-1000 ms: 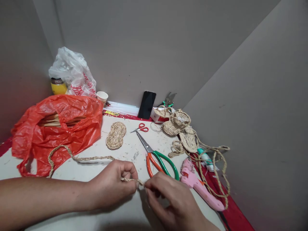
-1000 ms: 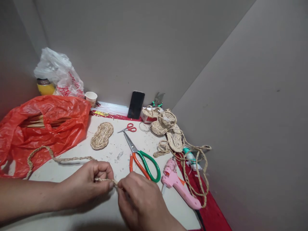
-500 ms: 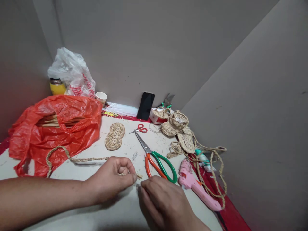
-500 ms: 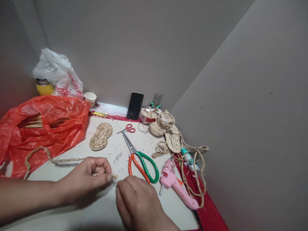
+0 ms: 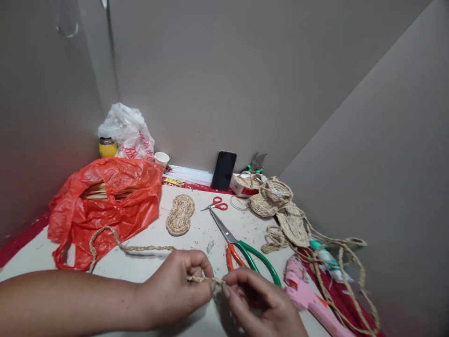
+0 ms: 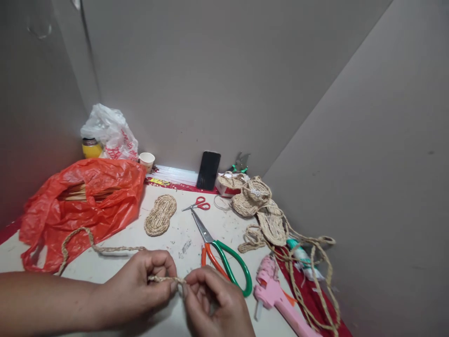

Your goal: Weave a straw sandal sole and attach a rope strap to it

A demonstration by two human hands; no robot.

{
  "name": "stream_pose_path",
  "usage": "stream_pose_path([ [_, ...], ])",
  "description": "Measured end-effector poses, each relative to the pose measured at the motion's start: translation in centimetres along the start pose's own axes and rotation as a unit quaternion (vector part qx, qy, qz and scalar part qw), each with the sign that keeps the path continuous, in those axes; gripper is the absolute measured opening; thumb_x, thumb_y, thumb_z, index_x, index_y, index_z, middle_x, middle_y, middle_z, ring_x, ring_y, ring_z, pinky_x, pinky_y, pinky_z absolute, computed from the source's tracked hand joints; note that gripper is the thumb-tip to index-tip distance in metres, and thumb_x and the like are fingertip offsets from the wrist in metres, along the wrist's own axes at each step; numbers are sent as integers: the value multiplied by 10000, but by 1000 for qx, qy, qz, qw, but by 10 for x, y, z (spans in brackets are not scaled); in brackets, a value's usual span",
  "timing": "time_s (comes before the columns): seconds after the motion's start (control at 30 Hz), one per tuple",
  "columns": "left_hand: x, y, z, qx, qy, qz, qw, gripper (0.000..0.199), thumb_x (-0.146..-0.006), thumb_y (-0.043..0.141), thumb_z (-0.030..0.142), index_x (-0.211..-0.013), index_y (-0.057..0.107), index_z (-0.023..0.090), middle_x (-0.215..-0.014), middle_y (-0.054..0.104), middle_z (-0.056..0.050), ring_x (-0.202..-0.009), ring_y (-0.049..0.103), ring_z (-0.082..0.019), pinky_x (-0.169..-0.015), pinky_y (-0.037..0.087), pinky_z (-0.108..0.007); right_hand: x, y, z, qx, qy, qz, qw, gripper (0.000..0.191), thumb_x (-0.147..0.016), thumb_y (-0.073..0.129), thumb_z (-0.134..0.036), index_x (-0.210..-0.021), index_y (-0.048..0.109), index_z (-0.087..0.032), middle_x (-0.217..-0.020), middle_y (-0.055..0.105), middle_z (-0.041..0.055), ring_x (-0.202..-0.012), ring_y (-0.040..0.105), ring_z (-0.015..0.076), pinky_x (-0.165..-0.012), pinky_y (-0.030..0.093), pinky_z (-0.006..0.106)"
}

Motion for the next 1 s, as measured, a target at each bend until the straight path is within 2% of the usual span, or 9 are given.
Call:
stream_pose_path([
  [0.07, 0, 0, 0, 2, -5, 0, 1000, 39, -682, 554, 140, -675, 524, 164, -507, 386, 93, -485, 304, -66, -449, 225, -196, -1, -2, 1, 61, -74, -7, 995, 178, -833, 584, -313, -688, 603, -210, -562, 556, -13, -459, 507, 118, -430, 402, 208],
  [0.13, 0, 1, -2, 7, -9, 6, 1000, 45, -670, 563, 132, -669, 529, 161, -506, 385, 92, -488, 306, -64, -451, 226, -192, -1, -5, 3, 131, -172, -21, 976, 122, -860, 548, -220, -750, 598, -203, -596, 588, 0, -484, 546, 121, -455, 432, 204],
  [0.23, -2, 1, -6, 47, -35, 6, 998, 61, -661, 592, 148, -664, 532, 156, -479, 394, 98, -461, 294, -54, -441, 215, -187, 2, -7, 5, 242, -366, -19, 898, 136, -863, 501, -93, -914, 607, -161, -694, 671, 53, -583, 626, 147, -554, 493, 227],
  [0.33, -6, 2, -9, 104, -72, -9, 992, 102, -637, 629, 196, -663, 539, 155, -432, 422, 104, -403, 273, -41, -409, 185, -186, 4, -7, 6, 339, -466, 8, 817, 190, -856, 479, -45, -951, 620, -128, -718, 711, 85, -586, 649, 167, -544, 493, 256],
  [0.43, -7, 1, -7, 156, -104, -22, 982, 129, -595, 643, 222, -632, 535, 162, -377, 416, 113, -342, 243, -27, -377, 152, -183, 3, -5, 1, 383, -487, 36, 784, 197, -845, 472, -25, -886, 630, -134, -659, 705, 65, -531, 631, 154, -499, 468, 253],
  [0.57, -7, 0, -4, 195, -130, -20, 972, 122, -576, 634, 251, -628, 562, 167, -358, 405, 112, -296, 231, -27, -337, 140, -186, 2, -4, -6, 395, -493, 54, 773, 206, -843, 474, -23, -863, 633, -153, -625, 699, 43, -514, 624, 135, -489, 469, 238],
  [0.77, -9, 0, -6, 197, -141, -13, 970, 179, -567, 681, 288, -592, 543, 177, -343, 383, 115, -276, 215, -24, -309, 144, -188, 3, -9, -5, 412, -517, 18, 750, 198, -836, 510, -40, -895, 666, -146, -695, 739, 71, -599, 685, 173, -511, 510, 272],
  [0.87, -9, 0, -8, 195, -150, -9, 969, 127, -556, 651, 230, -594, 541, 179, -343, 396, 113, -269, 217, -26, -304, 141, -186, 3, -10, -3, 418, -517, 4, 747, 235, -855, 464, -53, -942, 670, -124, -738, 751, 85, -636, 698, 183, -544, 519, 284],
  [1.0, -9, -2, -8, 207, -158, -2, 965, 97, -556, 625, 191, -589, 535, 175, -354, 383, 116, -291, 193, -21, -314, 133, -182, 5, -13, -3, 391, -517, 2, 762, 274, -871, 404, -40, -960, 654, -106, -734, 751, 95, -620, 691, 176, -533, 509, 278],
])
Point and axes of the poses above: each hand's wrist, its own x-axis away from the middle knuckle, its own y-axis out of the palm, z = x × y, the point moved 2 cm from there along -x, towards the middle knuckle
